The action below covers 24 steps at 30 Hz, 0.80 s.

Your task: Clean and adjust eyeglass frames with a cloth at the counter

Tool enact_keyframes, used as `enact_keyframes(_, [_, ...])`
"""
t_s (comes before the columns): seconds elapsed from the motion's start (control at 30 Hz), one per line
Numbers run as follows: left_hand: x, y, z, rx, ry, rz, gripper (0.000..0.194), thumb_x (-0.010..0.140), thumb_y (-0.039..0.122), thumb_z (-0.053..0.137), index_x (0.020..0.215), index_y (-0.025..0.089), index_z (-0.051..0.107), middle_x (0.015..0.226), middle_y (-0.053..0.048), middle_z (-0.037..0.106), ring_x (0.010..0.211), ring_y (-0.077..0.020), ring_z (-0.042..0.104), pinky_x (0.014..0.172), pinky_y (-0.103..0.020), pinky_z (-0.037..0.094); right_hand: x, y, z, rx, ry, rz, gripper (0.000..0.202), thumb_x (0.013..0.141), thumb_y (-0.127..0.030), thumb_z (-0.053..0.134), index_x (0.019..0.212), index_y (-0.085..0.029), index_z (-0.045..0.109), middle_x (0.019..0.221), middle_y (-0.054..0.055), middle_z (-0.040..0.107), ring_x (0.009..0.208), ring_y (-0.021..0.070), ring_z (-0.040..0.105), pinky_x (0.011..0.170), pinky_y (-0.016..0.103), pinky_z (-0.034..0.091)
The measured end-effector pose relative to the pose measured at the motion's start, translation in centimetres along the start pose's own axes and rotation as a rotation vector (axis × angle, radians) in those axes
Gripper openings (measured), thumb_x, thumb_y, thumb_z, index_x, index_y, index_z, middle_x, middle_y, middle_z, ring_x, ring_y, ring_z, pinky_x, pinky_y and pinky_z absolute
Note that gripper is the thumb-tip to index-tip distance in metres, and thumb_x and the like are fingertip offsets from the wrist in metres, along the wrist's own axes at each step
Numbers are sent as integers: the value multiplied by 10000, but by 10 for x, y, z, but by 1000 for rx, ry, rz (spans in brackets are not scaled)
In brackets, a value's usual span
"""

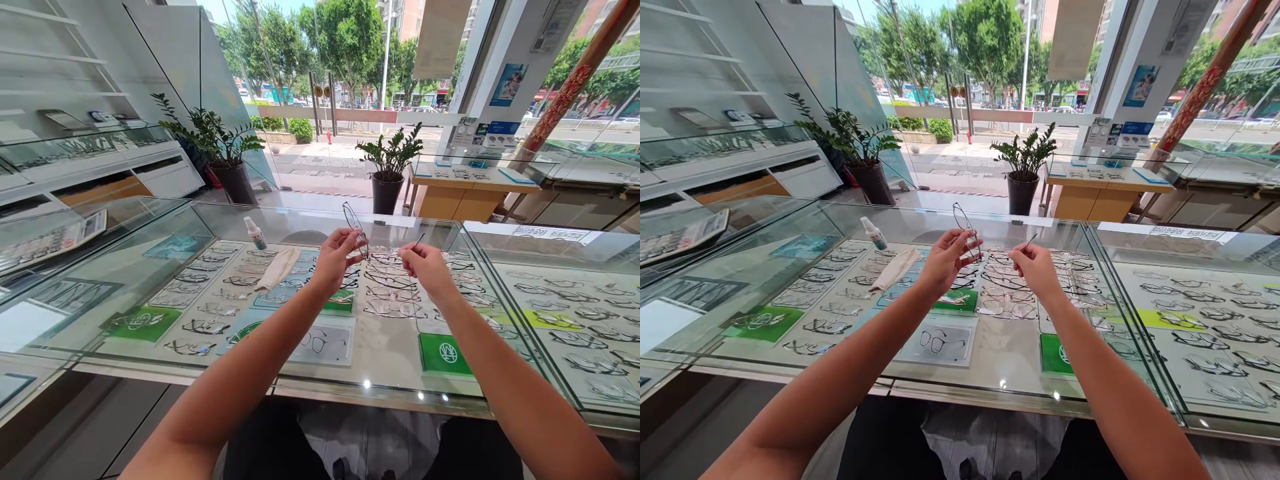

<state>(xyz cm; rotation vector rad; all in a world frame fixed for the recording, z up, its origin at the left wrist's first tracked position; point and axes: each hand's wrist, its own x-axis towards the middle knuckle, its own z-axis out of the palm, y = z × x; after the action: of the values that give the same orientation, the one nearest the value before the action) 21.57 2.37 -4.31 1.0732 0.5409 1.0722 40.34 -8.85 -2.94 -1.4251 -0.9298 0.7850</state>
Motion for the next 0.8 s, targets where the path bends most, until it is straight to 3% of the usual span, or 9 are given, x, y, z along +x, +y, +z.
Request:
enact_keyframes(0.17, [1,-2,0,91,15,94,487,752,572,947,941,205,689,1245,-68,739,1112,-247,746,846,-374,668,1,-3,-8,-123,-116,97,346,865,-486,754,677,-203,686,595,-1,572,551,126,459,544,305,357])
enact_keyframes(0.27, [0,-6,1,165,-2,147,482,785,596,913,963,204,697,1217,-78,749,1079,-231,748,842,-364,672,-8,-10,-7,-187,-227,-9,395,942,-495,689,668,-210,674,530,-27,492,525,122,410,540,311,336])
enact_keyframes(0.33, [-1,-9,1,211,-18,183,475,801,598,898,982,204,705,1237,-79,735,1030,-207,743,827,-351,671,-16,-12,1,-128,-253,-160,241,957,-430,669,902,-217,768,590,-42,506,562,133,442,551,306,351])
enact_keyframes(0.37, [-2,-11,1,234,-27,205,462,812,593,891,989,206,711,1256,-78,721,1007,-195,738,816,-340,668,-20,-12,5,-119,-275,-200,259,969,-415,651,1068,-222,792,617,-47,507,586,141,464,560,305,369])
enact_keyframes(0.5, [-5,-15,2,315,-86,307,378,885,556,841,978,206,731,1292,-79,659,997,-180,715,822,-324,657,-30,-6,21,-200,-346,-263,539,991,-375,612,1501,-208,671,686,-60,503,625,146,497,616,316,431])
enact_keyframes(0.8, [-5,-11,0,438,-107,386,312,970,521,749,964,212,710,1289,-87,608,1083,-220,722,846,-333,632,-24,-5,14,-261,-170,-317,696,996,-356,606,1658,-170,493,691,-68,512,641,156,466,663,347,427])
